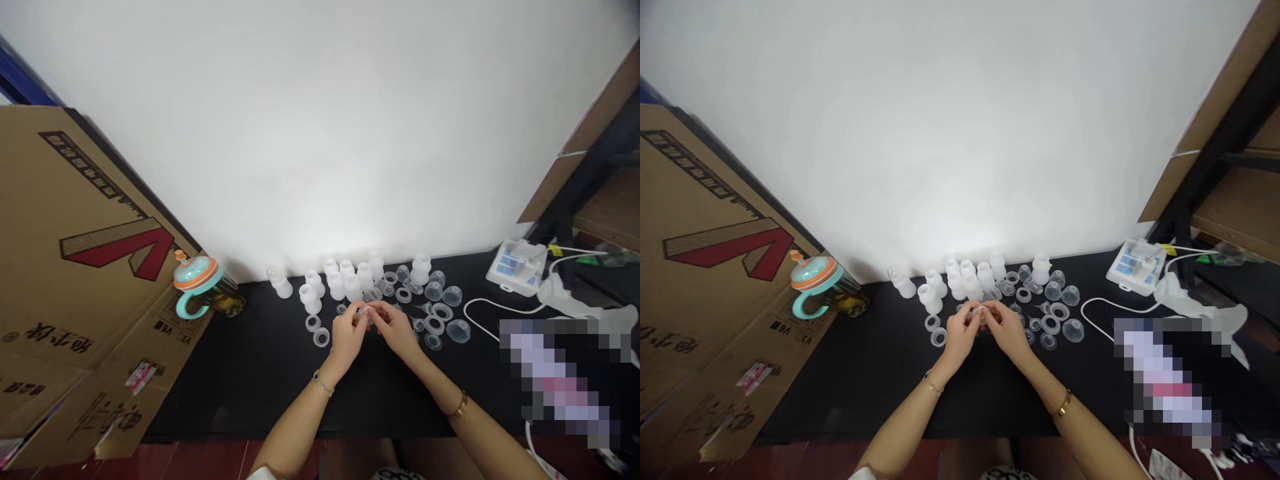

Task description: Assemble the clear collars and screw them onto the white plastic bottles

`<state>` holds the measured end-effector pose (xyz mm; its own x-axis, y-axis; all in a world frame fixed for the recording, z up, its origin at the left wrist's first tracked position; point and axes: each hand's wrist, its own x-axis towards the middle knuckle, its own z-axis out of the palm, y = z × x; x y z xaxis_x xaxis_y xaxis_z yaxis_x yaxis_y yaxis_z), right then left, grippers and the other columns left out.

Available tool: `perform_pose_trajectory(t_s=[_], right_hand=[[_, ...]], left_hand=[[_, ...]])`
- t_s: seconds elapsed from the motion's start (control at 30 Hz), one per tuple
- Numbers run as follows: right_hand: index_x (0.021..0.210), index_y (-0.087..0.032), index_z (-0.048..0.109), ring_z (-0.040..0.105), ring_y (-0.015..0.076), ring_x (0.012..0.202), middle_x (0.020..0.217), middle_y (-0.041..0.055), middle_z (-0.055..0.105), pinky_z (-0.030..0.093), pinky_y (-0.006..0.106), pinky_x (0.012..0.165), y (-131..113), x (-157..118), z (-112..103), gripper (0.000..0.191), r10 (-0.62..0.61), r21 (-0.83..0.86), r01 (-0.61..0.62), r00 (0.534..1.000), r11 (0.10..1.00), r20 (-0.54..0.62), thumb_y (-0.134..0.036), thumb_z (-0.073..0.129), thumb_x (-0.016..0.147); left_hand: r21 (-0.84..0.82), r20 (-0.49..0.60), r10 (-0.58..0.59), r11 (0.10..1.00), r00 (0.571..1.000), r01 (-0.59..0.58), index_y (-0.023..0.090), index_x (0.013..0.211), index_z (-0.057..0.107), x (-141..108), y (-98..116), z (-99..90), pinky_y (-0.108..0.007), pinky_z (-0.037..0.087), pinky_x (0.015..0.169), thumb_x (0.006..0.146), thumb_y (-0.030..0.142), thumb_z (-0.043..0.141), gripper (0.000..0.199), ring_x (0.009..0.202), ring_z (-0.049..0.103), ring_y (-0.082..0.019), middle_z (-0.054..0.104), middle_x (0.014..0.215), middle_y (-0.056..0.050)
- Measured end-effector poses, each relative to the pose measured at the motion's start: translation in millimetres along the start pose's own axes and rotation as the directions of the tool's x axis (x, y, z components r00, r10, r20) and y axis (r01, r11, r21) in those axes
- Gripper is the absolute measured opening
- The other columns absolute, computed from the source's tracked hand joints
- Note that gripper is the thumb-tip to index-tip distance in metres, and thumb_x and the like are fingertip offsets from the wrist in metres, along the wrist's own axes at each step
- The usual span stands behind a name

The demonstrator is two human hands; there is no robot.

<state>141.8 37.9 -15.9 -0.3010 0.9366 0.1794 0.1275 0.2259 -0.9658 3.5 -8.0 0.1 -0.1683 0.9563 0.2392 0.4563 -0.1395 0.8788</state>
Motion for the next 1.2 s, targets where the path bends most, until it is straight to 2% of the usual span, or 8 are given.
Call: perform_pose_trajectory(t_s=[0.2,0.37,0.5,0.6,0.7,0.83,1.03,1.2], right_hand=[[0.102,-0.021,0.072,0.065,0.0193,0.062,0.079,0.0053,0.074,0.046,0.026,0.047,0.6,-0.4,0.3,0.036,-0.013,-0.012,0.013,1.000,1.000,-0.005,-0.052,0.058,0.091],[0.104,-0.020,0.071,0.061,0.0157,0.055,0.079,0.0037,0.073,0.045,0.025,0.045,-1.8,1.1,0.8,0.040,0.026,0.093,-0.026,1.000,0.995,-0.002,-0.056,0.061,0.088],[0.108,-0.018,0.069,0.057,0.0116,0.049,0.085,0.0048,0.072,0.040,0.021,0.039,1.6,4.4,0.7,0.046,0.097,0.184,-0.110,0.992,0.977,0.078,-0.057,0.065,0.085],[0.103,-0.017,0.069,0.059,0.0121,0.051,0.084,0.0049,0.071,0.041,0.021,0.039,4.0,6.3,1.4,0.047,0.116,0.212,-0.146,0.983,0.966,0.145,-0.059,0.066,0.083],[0.101,-0.017,0.068,0.060,0.0139,0.052,0.076,0.0029,0.068,0.042,0.021,0.039,2.8,6.8,1.6,0.049,0.115,0.224,-0.138,0.987,0.965,0.112,-0.062,0.067,0.081],[0.100,-0.019,0.067,0.057,0.0130,0.050,0.082,0.0047,0.070,0.041,0.022,0.038,-0.7,6.1,-0.4,0.050,0.093,0.199,-0.099,0.995,0.975,0.037,-0.065,0.068,0.080],[0.110,-0.022,0.067,0.056,0.0122,0.050,0.077,0.0012,0.068,0.042,0.021,0.041,1.4,4.6,-2.9,0.045,0.066,0.159,-0.074,0.996,0.985,0.059,-0.059,0.063,0.087],[0.112,-0.022,0.066,0.055,0.0120,0.051,0.078,0.0008,0.067,0.042,0.021,0.042,5.3,4.9,-2.8,0.041,0.070,0.174,-0.084,0.994,0.981,0.085,-0.055,0.062,0.089]], left_hand=[[-0.012,0.001,-0.001,1.000,1.000,0.001,0.022,0.101,0.066,0.6,-1.1,0.6,-0.023,0.046,0.054,0.097,0.042,0.051,0.025,0.058,0.067,-0.017,0.063,0.058,0.003],[-0.042,-0.004,-0.006,0.999,1.000,0.006,0.021,0.103,0.059,0.2,2.0,0.2,-0.024,0.045,0.053,0.099,0.044,0.048,0.026,0.052,0.064,-0.016,0.068,0.063,0.002],[-0.110,-0.058,-0.039,0.993,0.998,0.032,0.021,0.107,0.052,-0.2,1.0,-0.9,-0.023,0.042,0.051,0.099,0.045,0.048,0.026,0.049,0.061,-0.016,0.064,0.060,0.004],[-0.104,-0.063,-0.051,0.994,0.997,0.044,0.021,0.108,0.051,0.4,-1.5,-1.6,-0.024,0.041,0.051,0.100,0.047,0.045,0.027,0.048,0.060,-0.017,0.059,0.055,0.005],[-0.035,-0.040,-0.037,0.999,0.999,0.035,0.022,0.107,0.052,1.7,-3.3,-1.7,-0.025,0.041,0.053,0.100,0.048,0.045,0.028,0.050,0.061,-0.017,0.064,0.060,0.003],[0.027,-0.017,-0.030,0.999,0.999,0.030,0.023,0.101,0.056,3.9,-4.3,-2.0,-0.024,0.042,0.056,0.099,0.049,0.048,0.028,0.055,0.063,-0.017,0.066,0.064,0.001],[-0.097,0.010,-0.024,0.995,1.000,0.025,0.022,0.109,0.062,6.5,-2.9,-5.4,-0.024,0.046,0.056,0.098,0.050,0.051,0.033,0.057,0.063,-0.016,0.068,0.067,0.001],[-0.278,0.076,-0.067,0.957,0.995,0.086,0.018,0.107,0.064,9.1,-5.1,-5.3,-0.022,0.046,0.050,0.095,0.051,0.056,0.036,0.050,0.059,-0.013,0.068,0.067,0.000]])
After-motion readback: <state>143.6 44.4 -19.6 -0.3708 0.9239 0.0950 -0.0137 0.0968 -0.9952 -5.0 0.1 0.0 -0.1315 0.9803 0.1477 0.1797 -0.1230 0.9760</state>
